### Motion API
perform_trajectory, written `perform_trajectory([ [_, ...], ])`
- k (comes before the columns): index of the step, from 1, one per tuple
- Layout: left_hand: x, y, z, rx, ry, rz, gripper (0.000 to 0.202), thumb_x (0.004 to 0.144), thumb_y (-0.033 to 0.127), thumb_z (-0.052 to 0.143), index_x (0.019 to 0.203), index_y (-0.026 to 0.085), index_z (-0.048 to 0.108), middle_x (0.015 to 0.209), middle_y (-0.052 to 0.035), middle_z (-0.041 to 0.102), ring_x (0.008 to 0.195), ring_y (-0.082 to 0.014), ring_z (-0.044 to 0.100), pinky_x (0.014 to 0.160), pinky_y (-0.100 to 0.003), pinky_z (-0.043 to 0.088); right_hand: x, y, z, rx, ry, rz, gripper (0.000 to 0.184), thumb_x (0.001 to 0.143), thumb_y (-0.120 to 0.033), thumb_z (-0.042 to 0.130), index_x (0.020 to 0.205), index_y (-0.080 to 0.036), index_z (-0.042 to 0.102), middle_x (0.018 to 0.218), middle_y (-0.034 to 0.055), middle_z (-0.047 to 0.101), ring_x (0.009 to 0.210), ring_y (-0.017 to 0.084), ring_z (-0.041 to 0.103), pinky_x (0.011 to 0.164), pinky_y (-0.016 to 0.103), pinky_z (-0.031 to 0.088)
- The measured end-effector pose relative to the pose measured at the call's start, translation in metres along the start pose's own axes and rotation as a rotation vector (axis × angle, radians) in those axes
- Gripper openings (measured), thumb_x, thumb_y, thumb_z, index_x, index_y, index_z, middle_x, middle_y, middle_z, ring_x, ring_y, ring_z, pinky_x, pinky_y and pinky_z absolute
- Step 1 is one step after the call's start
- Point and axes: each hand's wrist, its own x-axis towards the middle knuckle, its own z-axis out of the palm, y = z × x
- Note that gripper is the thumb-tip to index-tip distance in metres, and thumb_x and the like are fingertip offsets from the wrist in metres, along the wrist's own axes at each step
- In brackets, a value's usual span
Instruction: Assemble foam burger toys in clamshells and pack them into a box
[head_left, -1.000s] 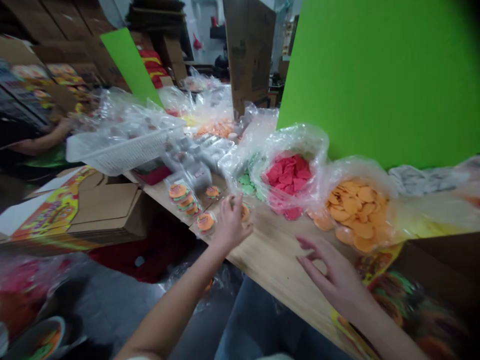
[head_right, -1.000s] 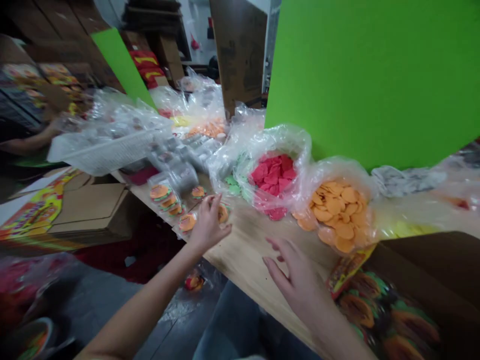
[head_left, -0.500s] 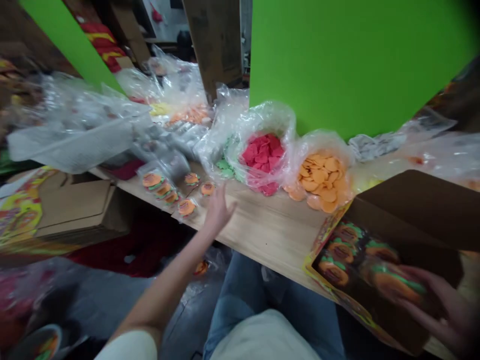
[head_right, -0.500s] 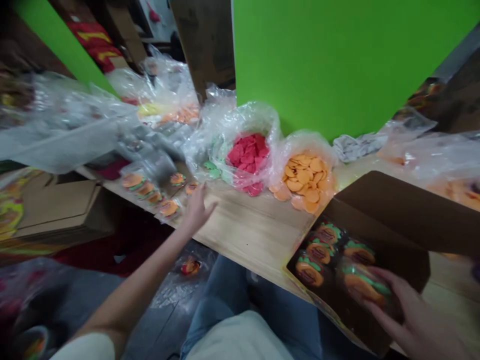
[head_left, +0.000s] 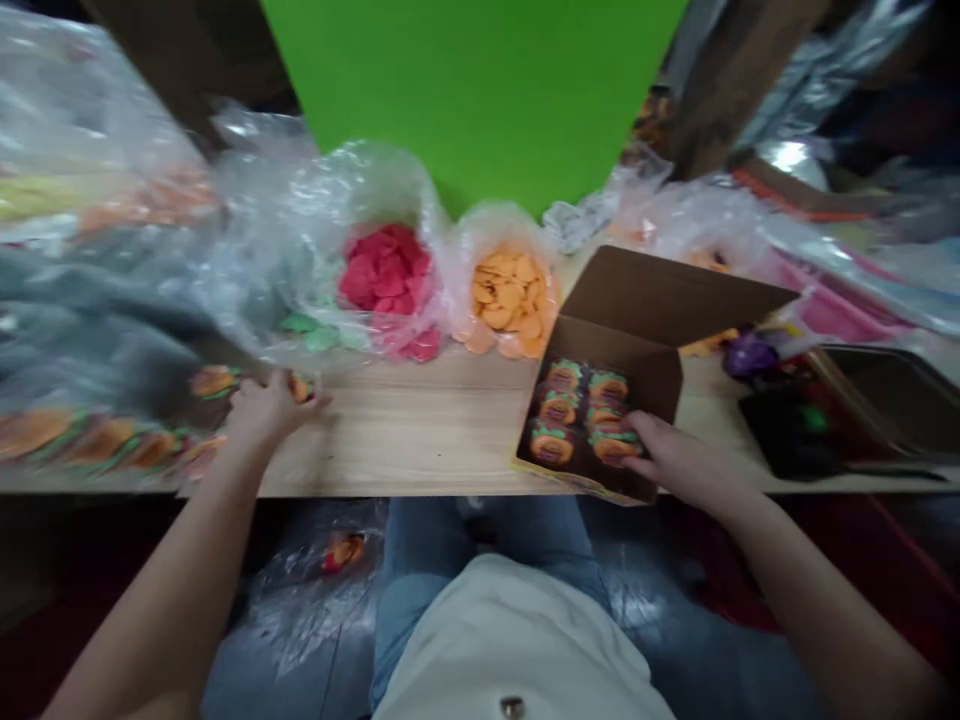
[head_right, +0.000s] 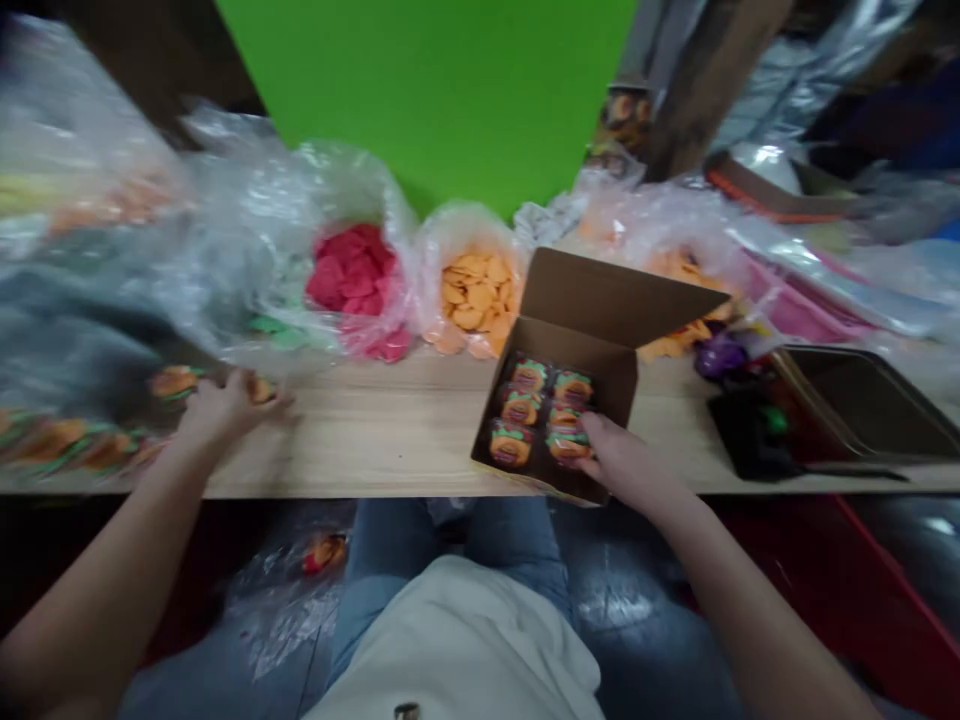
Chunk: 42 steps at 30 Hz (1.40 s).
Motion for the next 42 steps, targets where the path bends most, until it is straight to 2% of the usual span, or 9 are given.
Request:
perform_trajectory([
  [6,-0.008,0.02,0.04,0.028,-0.165,0.178,0.076,0.058,0.061,0.058,0.119,0.017,0.045,0.103,-0.0142,0.056,0.1,-0.0376,0.051,0.078,-0.044,0.043,-0.001,-0.001,-0.012,-0.055,-0.122,0.045,0.026,0.08,-0.035,0.051,0.099,-0.017,0.047,0.094,0.0095,0.062,0.083,0.022,0.062,0.07,0.029,0.046],
  [12,-0.043,0.048,0.027,-0.103,-0.39,0.327,0.089,0.057,0.05,0.066,0.132,0.017,0.031,0.111,-0.0122,0.05,0.102,-0.0263,0.051,0.086,-0.035,0.041,-0.001,0.015,0.004,0.025,-0.129,-0.035,0.037,0.079,-0.041,0.052,0.106,-0.016,0.049,0.103,0.0113,0.061,0.091,0.023,0.06,0.076,0.032,0.046],
  [18,-0.057,0.08,0.044,-0.064,-0.237,0.406,0.079,0.062,0.053,0.059,0.127,0.014,0.035,0.118,-0.0161,0.046,0.111,-0.0308,0.045,0.092,-0.04,0.037,0.001,0.025,-0.015,0.124,-0.012,-0.025,0.054,0.076,-0.044,0.054,0.123,-0.018,0.046,0.116,0.0111,0.055,0.102,0.024,0.055,0.088,0.037,0.044],
  [23,-0.05,0.108,0.041,-0.111,-0.073,0.459,0.065,0.062,0.048,0.061,0.115,0.016,0.042,0.107,-0.0135,0.052,0.098,-0.0309,0.052,0.086,-0.043,0.042,-0.014,0.036,-0.027,0.394,0.064,0.125,0.051,0.075,-0.041,0.057,0.119,-0.018,0.05,0.109,0.0077,0.061,0.085,0.02,0.061,0.073,0.032,0.051],
  [26,-0.054,0.15,0.015,-0.386,0.007,0.454,0.076,0.062,0.048,0.063,0.124,0.019,0.029,0.107,-0.0098,0.051,0.095,-0.0266,0.054,0.083,-0.041,0.045,-0.024,0.042,-0.027,0.611,0.061,0.221,0.051,0.075,-0.041,0.058,0.118,-0.017,0.049,0.102,0.0074,0.064,0.075,0.019,0.062,0.068,0.032,0.053],
  [29,-0.071,0.226,-0.002,-0.646,-0.135,0.62,0.083,0.063,0.047,0.065,0.129,0.025,0.02,0.11,-0.0062,0.051,0.094,-0.0223,0.055,0.083,-0.04,0.045,-0.026,0.048,-0.028,0.835,0.16,0.286,0.05,0.076,-0.04,0.057,0.119,-0.015,0.047,0.102,0.0084,0.063,0.073,0.018,0.063,0.068,0.034,0.053],
  [34,-0.095,0.339,0.02,-0.334,-0.192,0.967,0.069,0.06,0.036,0.07,0.12,0.022,0.04,0.114,-0.01,0.046,0.106,-0.0271,0.047,0.089,-0.04,0.04,-0.009,0.06,-0.038,0.705,0.502,0.339,0.054,0.071,-0.042,0.062,0.116,-0.015,0.049,0.097,0.0085,0.064,0.071,0.019,0.062,0.068,0.035,0.052],
  [39,-0.092,0.349,0.041,-0.106,-0.17,1.021,0.063,0.073,0.047,0.056,0.124,0.015,0.04,0.115,-0.0158,0.047,0.107,-0.0324,0.044,0.091,-0.05,0.032,0.017,0.062,-0.043,0.546,0.609,0.188,0.053,0.072,-0.044,0.062,0.116,-0.017,0.05,0.102,0.0094,0.062,0.084,0.022,0.061,0.072,0.035,0.051],
  [42,-0.091,0.344,0.044,-0.078,-0.197,1.06,0.049,0.083,0.037,0.042,0.127,0.018,0.04,0.113,-0.014,0.05,0.105,-0.03,0.045,0.094,-0.052,0.027,0.031,0.058,-0.039,0.555,0.606,0.12,0.052,0.073,-0.041,0.06,0.117,-0.017,0.049,0.107,0.0091,0.06,0.091,0.022,0.059,0.079,0.036,0.05],
])
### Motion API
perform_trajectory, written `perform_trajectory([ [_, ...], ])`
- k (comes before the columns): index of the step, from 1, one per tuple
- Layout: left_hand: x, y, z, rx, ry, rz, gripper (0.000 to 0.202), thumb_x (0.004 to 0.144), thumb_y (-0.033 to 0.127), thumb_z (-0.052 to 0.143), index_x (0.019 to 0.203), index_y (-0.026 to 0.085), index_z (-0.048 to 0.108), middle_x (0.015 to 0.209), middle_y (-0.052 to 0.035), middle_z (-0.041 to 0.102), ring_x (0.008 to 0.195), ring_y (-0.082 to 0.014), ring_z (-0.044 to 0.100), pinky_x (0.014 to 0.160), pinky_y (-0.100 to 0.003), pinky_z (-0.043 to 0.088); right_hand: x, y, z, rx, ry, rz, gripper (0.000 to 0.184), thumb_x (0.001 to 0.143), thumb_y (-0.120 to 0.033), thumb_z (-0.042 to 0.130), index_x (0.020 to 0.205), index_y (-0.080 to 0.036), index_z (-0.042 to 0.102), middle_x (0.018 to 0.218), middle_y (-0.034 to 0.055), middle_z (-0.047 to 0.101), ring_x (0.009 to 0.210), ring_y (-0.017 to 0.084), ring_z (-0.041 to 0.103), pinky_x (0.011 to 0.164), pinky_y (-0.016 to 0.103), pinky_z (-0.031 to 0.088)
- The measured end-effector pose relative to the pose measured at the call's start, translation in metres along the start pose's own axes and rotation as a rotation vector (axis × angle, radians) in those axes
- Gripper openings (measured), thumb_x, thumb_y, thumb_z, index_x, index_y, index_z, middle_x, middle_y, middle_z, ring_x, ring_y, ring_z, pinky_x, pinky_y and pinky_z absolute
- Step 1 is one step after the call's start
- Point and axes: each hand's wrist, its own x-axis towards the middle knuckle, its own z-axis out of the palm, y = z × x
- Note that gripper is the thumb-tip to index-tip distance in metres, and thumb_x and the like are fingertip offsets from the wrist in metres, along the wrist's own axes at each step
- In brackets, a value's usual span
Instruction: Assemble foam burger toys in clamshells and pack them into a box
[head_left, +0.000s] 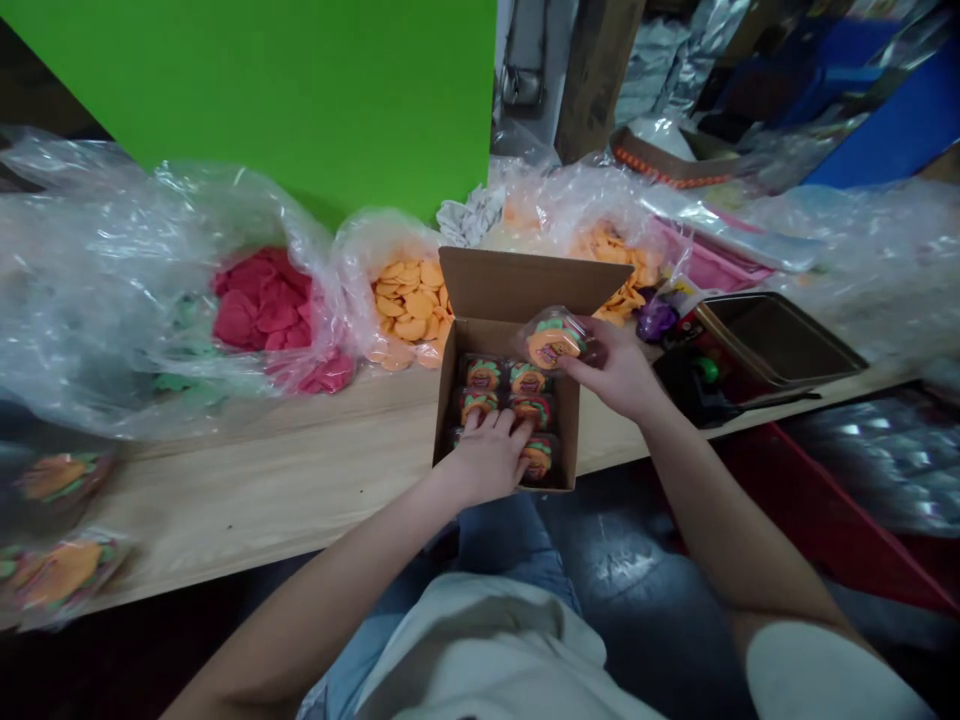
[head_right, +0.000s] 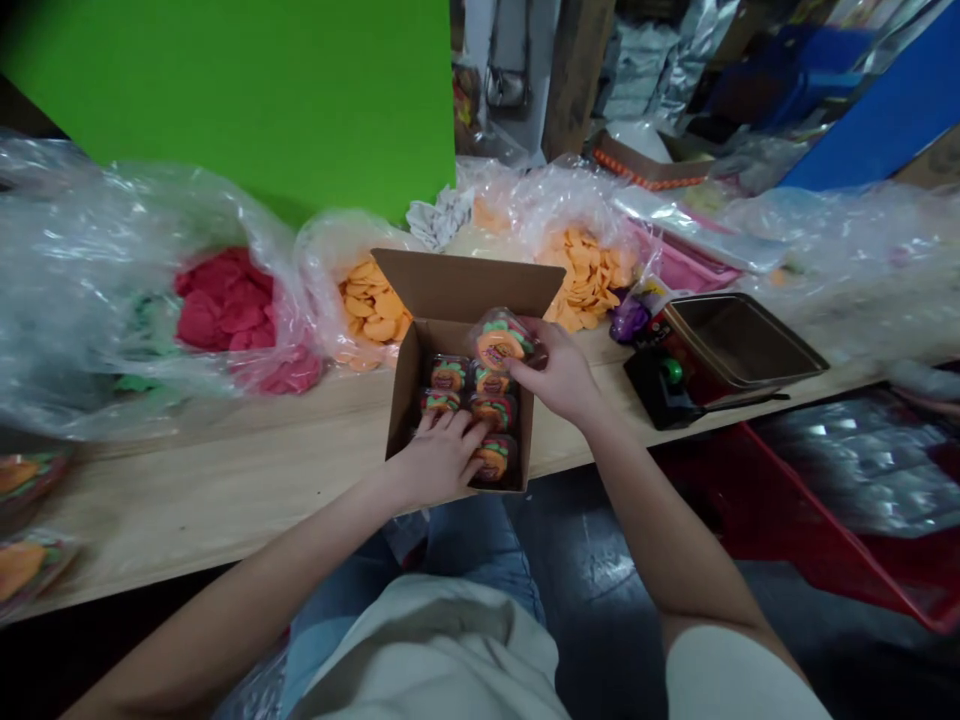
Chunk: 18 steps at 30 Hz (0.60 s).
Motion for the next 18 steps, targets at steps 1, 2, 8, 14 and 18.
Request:
perform_trajectory([
  [1,-0.001,0.001,0.0,-0.008,-0.016,0.004,0.046,0.084,0.035,0.041,0.126,0.02,0.042,0.111,-0.013,0.051,0.104,-0.0292,0.046,0.095,-0.053,0.026,0.001,-0.002,0.004,0.011,-0.011,-0.016,0.051,0.074,-0.04,0.06,0.117,-0.017,0.048,0.108,0.0089,0.06,0.093,0.022,0.059,0.082,0.036,0.049],
  [2,-0.002,0.003,-0.001,-0.018,-0.026,-0.002,0.044,0.084,0.035,0.041,0.125,0.021,0.044,0.11,-0.0125,0.052,0.104,-0.0292,0.046,0.095,-0.054,0.025,0.0,-0.005,0.007,0.02,-0.022,-0.03,0.05,0.074,-0.04,0.06,0.117,-0.017,0.048,0.109,0.0087,0.059,0.096,0.023,0.058,0.084,0.037,0.048],
  [8,-0.027,0.002,-0.019,-0.454,0.171,-0.173,0.059,0.08,0.046,0.048,0.131,0.018,0.037,0.118,-0.0161,0.049,0.113,-0.0307,0.042,0.097,-0.053,0.027,-0.025,-0.01,0.016,0.013,-0.087,0.027,0.048,0.075,-0.042,0.057,0.118,-0.023,0.048,0.115,0.0092,0.059,0.103,0.029,0.057,0.086,0.043,0.049],
  [14,-0.083,-0.042,-0.03,-1.582,0.462,-0.428,0.098,0.048,0.042,0.08,0.131,0.021,0.034,0.121,-0.0155,0.05,0.101,-0.0259,0.055,0.083,-0.039,0.045,-0.048,-0.027,0.087,0.21,-0.455,-0.214,0.044,0.078,-0.038,0.055,0.12,-0.028,0.049,0.118,0.0043,0.06,0.101,0.024,0.06,0.081,0.029,0.054],
  [18,-0.126,-0.065,-0.04,-1.635,0.662,-0.805,0.063,0.052,0.041,0.078,0.105,0.014,0.057,0.095,-0.0091,0.064,0.085,-0.0216,0.06,0.077,-0.033,0.046,-0.059,-0.076,0.112,0.14,-0.362,-0.265,0.041,0.082,-0.032,0.051,0.123,-0.024,0.048,0.123,0.0072,0.054,0.112,0.022,0.053,0.091,0.031,0.046],
])
